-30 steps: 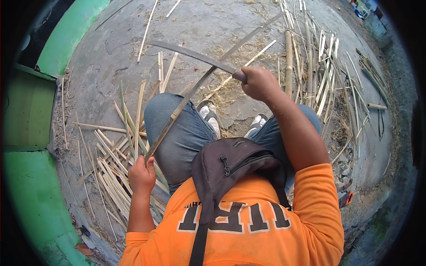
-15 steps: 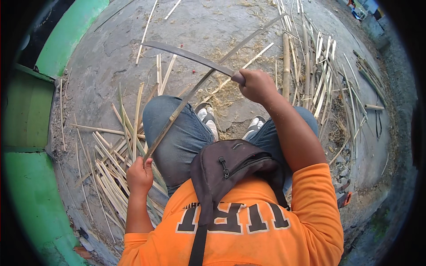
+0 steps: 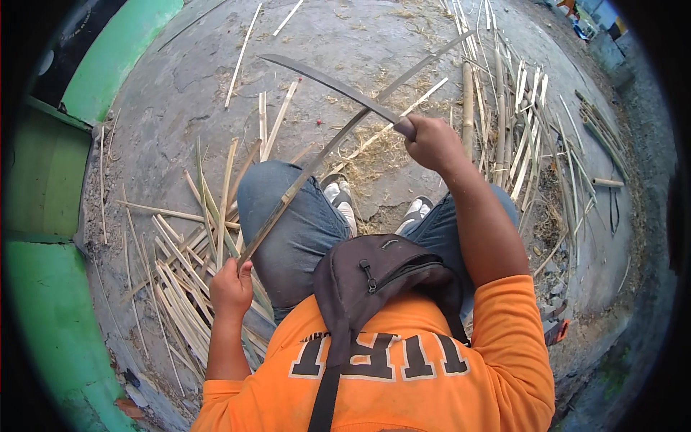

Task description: The person uses a knife to scrape and shave bamboo strips while sitting on the ground, refining the surface of the wood.

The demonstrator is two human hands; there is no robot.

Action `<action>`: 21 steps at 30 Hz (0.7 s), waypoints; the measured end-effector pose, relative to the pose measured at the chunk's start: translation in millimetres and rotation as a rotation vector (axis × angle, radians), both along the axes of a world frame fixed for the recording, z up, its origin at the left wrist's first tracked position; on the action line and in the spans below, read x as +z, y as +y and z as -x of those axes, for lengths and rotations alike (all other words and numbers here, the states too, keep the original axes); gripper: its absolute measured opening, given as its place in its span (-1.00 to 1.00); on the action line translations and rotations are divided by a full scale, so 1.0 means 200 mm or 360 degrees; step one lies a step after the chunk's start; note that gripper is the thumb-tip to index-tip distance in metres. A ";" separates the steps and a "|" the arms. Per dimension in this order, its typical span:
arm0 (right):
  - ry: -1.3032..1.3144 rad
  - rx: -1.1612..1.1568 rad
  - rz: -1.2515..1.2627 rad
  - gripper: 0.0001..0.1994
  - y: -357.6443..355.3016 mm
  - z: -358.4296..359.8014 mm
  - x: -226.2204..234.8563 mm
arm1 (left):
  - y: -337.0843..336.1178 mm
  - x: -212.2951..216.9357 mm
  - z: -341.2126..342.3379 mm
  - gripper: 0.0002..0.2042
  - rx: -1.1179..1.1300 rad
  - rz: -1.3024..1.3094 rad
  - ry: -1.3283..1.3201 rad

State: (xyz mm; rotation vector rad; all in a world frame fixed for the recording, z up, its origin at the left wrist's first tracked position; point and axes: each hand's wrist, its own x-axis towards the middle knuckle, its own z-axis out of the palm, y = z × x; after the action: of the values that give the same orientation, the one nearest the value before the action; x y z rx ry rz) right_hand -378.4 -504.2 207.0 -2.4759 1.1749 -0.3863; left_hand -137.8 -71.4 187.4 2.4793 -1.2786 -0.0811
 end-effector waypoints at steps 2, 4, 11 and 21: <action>0.0006 0.0038 0.0011 -0.80 0.03 0.03 0.03 | 0.01 -0.02 -0.02 -0.48 -0.0003 -0.0029 0.0007; 0.0010 0.0083 0.0014 -0.76 0.07 0.05 0.08 | 0.02 -0.03 -0.02 -0.47 0.0000 -0.0067 0.0012; -0.0425 0.0451 -0.0342 -0.60 0.05 0.11 0.15 | 0.00 -0.15 -0.03 -0.46 -0.0073 0.0113 0.0113; -0.0260 0.0291 0.0492 -0.61 0.06 0.07 0.11 | 0.00 -0.07 0.02 -0.45 0.0018 0.0059 0.0172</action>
State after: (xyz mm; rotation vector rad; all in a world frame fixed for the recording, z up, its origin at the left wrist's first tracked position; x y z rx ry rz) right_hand -392.0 -493.0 228.2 -2.7217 0.8695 -0.7504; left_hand -141.7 -71.1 173.4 2.4158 -1.2106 -0.1844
